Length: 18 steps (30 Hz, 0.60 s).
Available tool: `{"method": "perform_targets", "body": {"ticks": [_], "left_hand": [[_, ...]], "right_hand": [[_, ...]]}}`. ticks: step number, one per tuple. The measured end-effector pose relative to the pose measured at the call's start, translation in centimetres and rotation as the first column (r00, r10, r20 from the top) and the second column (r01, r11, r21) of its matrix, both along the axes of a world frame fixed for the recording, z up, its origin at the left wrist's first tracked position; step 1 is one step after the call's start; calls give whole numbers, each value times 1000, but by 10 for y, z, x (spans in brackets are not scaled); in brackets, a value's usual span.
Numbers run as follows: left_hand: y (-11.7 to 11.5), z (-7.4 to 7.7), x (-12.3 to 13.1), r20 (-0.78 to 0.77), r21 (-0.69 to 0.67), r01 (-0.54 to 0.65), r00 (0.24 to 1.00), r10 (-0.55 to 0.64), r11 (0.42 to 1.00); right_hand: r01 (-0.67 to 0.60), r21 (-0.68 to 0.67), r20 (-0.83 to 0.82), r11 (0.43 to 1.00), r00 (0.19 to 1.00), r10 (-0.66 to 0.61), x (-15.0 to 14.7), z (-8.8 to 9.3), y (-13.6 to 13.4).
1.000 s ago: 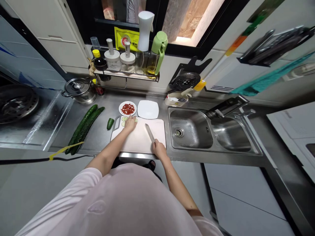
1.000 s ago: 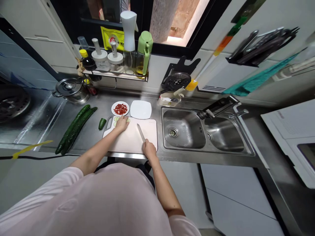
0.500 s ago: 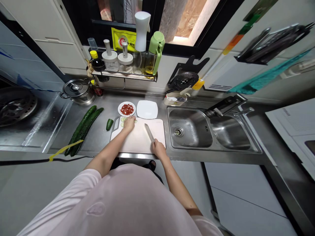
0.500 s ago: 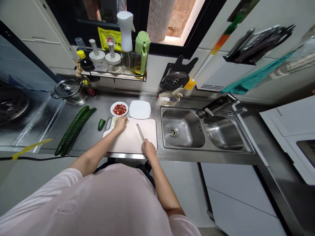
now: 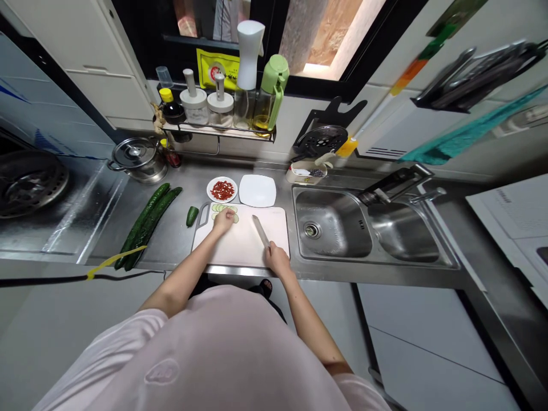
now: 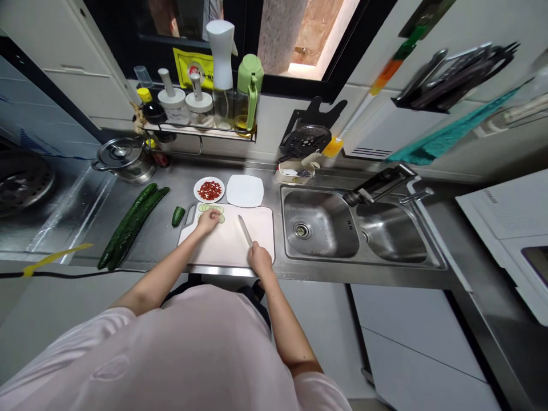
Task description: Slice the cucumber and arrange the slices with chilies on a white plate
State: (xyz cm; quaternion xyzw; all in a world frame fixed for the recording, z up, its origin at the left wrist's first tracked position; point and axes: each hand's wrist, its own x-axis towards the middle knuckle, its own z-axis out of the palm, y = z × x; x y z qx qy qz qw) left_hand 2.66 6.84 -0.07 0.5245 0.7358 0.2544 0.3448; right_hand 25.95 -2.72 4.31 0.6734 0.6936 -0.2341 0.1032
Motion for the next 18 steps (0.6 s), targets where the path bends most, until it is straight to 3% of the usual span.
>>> {"method": "perform_targets", "body": {"ticks": [7, 18], "left_hand": [[-28, -10, -8, 1, -77, 16, 1000, -16, 997], [-49, -2, -6, -272, 19, 106, 957, -97, 994]], "right_hand": [[3, -11, -3, 1000, 1000, -3, 0, -1, 1], [-61, 19, 30, 998, 998, 60, -1, 1, 3]]}}
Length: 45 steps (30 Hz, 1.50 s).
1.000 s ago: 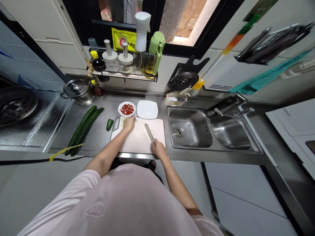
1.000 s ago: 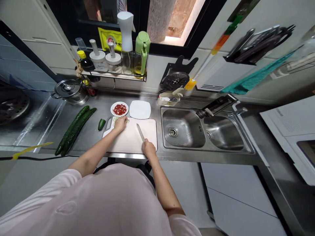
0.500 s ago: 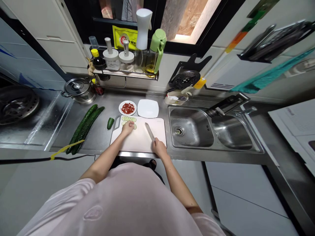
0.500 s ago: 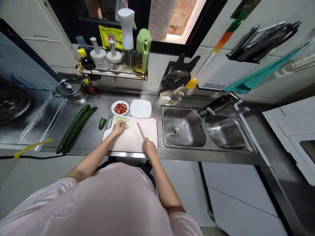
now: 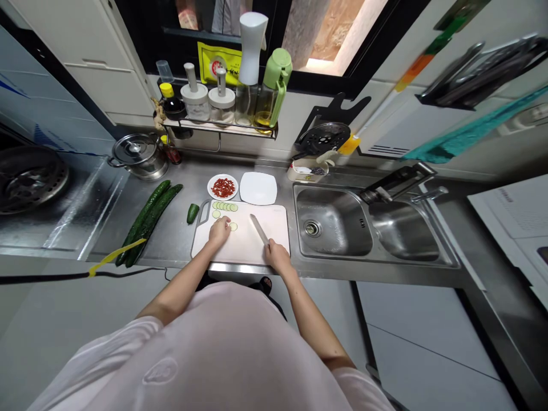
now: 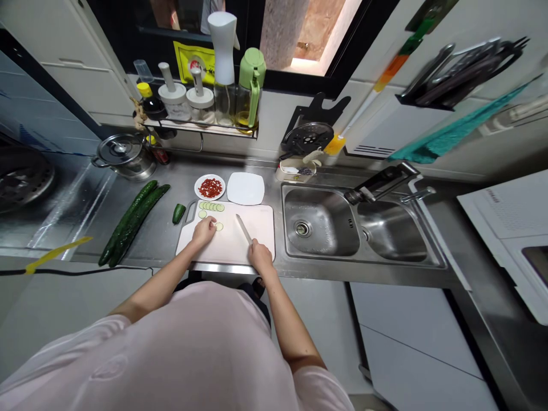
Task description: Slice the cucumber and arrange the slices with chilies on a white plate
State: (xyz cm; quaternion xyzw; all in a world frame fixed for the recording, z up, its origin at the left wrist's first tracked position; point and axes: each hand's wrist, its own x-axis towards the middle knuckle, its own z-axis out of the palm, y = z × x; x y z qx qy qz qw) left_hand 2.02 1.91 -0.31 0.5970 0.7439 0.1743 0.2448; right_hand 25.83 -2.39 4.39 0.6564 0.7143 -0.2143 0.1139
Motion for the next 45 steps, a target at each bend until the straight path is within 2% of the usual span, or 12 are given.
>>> {"method": "perform_targets", "body": {"ticks": [8, 15, 29, 36, 45], "left_hand": [[8, -8, -8, 54, -21, -74, 996, 75, 997], [12, -7, -7, 17, -33, -107, 994, 108, 994], [15, -4, -8, 19, -100, -128, 991, 130, 987], [15, -6, -8, 31, -91, -132, 990, 136, 987], [15, -8, -10, 41, -83, -127, 991, 130, 988]], "right_hand": [[-108, -8, 19, 994, 994, 108, -6, 16, -12], [-215, -7, 34, 977, 976, 215, -13, 21, -20], [-257, -34, 49, 966, 965, 258, -15, 20, -19], [-294, -61, 65, 954, 953, 297, -12, 25, -11], [-346, -98, 40, 933, 936, 351, -9, 21, -1]]}}
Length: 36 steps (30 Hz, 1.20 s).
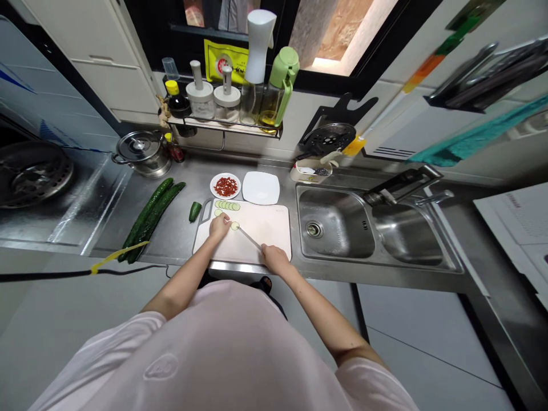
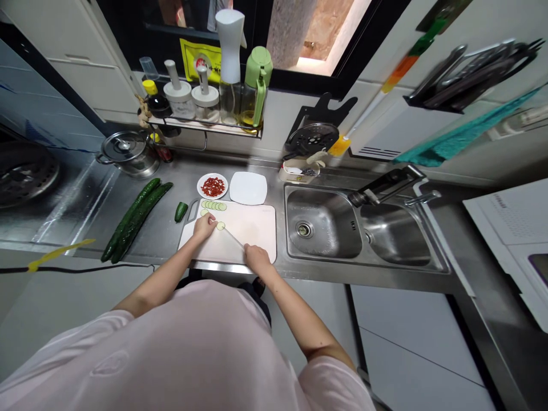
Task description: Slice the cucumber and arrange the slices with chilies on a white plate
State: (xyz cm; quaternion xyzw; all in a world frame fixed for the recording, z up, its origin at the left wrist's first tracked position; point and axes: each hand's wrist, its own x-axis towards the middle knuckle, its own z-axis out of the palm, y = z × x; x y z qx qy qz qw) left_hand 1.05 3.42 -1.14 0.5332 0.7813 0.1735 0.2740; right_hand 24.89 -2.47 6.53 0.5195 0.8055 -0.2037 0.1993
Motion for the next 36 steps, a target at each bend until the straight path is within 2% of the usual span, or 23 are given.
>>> {"method": "perform_targets", "body": {"ticks": [8, 18, 28, 36], "left_hand": [[-1, 4, 2, 1, -31, -22, 1000, 22, 999], [-1, 7, 3, -9, -40, -21, 1000, 20, 999], [1, 4, -1, 5, -34, 9, 1000, -9, 999], [1, 4, 0, -3, -27, 12, 1000, -12, 1000]], "right_hand": [[-15, -61, 0, 998, 1000, 15, -2, 4, 4], [-8, -61, -7, 998, 1000, 7, -4, 3, 2], [-22, -72, -21, 997, 1000, 20, 3, 1, 3], [-21, -78, -14, 997, 1000, 20, -8, 3, 12]]}}
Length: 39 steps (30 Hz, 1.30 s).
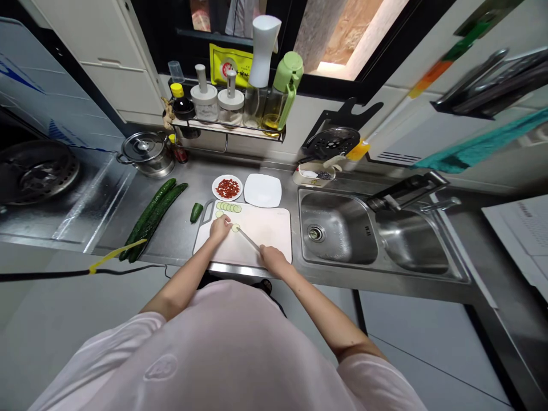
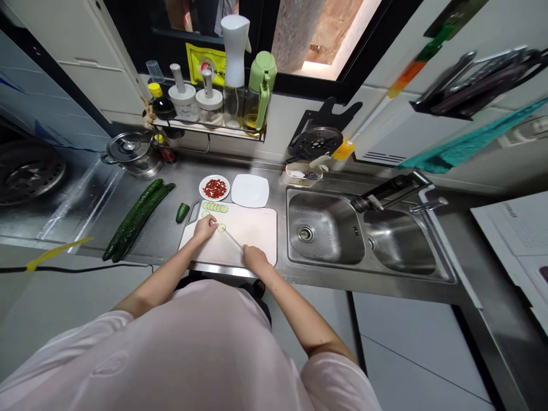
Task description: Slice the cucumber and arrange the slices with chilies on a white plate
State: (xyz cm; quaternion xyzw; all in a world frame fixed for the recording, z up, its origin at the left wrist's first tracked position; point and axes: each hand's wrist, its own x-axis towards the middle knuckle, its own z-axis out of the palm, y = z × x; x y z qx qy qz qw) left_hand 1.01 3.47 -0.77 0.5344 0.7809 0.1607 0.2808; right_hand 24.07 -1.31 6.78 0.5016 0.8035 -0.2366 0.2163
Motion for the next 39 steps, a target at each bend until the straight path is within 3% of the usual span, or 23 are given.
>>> {"method": "perform_targets", "body": {"ticks": [21, 30, 39], "left_hand": [[0, 3, 0, 2, -22, -13, 1000, 13, 1000], [1, -3, -2, 14, 4, -13, 1000, 13, 1000], [1, -2, -2, 3, -13, -5, 1000, 5, 1000]], "right_hand": [[9, -3, 2, 1000, 1000, -9, -15, 5, 14], [-3, -10, 17, 1000, 1000, 3, -19, 8, 20], [-3, -16, 36, 1000, 999, 3, 0, 13, 9]]}}
